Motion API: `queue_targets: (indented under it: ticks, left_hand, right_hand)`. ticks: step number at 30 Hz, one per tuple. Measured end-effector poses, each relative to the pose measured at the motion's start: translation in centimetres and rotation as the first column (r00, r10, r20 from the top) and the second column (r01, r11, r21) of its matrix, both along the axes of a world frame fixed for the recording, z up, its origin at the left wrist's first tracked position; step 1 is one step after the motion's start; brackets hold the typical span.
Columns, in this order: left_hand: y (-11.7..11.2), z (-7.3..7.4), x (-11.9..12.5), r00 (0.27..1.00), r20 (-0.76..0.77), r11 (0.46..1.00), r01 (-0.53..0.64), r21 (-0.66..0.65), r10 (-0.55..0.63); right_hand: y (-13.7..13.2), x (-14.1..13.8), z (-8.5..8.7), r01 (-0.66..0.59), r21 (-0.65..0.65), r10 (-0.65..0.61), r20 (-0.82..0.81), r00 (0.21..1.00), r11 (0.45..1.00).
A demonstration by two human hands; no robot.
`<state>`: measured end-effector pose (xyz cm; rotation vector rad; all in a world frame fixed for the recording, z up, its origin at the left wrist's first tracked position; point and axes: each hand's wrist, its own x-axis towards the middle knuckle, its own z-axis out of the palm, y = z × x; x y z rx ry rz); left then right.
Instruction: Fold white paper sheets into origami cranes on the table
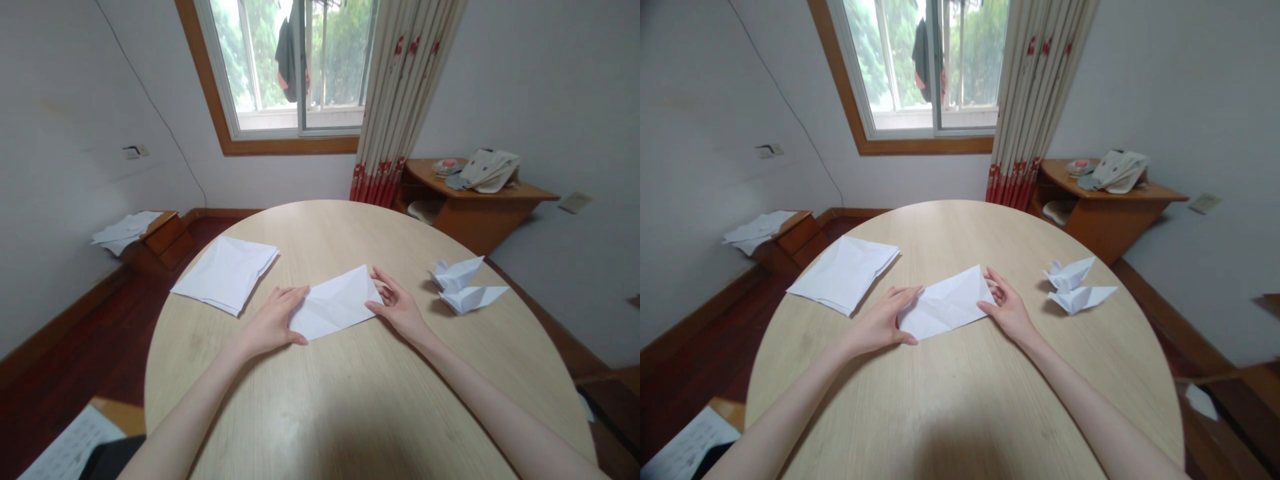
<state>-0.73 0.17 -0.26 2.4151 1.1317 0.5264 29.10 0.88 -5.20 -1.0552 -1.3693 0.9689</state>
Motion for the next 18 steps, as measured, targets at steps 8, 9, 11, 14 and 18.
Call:
queue_targets:
  ticks: [8,9,11,14,18]
  left_hand:
    - [-0.1,0.2,0.1,0.979,0.149,0.991,-0.134,-0.024,0.136]
    - [0.0,0.1,0.0,0.973,0.159,0.986,-0.163,-0.026,0.165]
    - [0.3,-0.1,-0.2,0.961,0.174,0.976,-0.215,-0.017,0.215]
    - [1.0,-0.7,-0.6,0.94,0.205,0.962,-0.272,-0.031,0.273]
    - [1.4,-1.1,-0.6,0.862,0.35,0.93,-0.325,-0.173,0.366]
  right_hand:
    - [-0.1,-0.1,0.3,-0.033,-0.031,0.033,0.003,0.999,0.999]
    - [-0.1,-0.1,0.3,-0.027,-0.026,0.027,0.001,1.0,0.999]
    - [0.0,0.0,0.2,-0.005,-0.017,0.005,-0.008,1.0,1.0]
    - [0.2,0.2,-0.1,0.028,-0.005,-0.028,0.005,1.0,1.0]
    - [0.4,0.4,-0.5,0.052,0.041,-0.054,0.054,0.997,0.998]
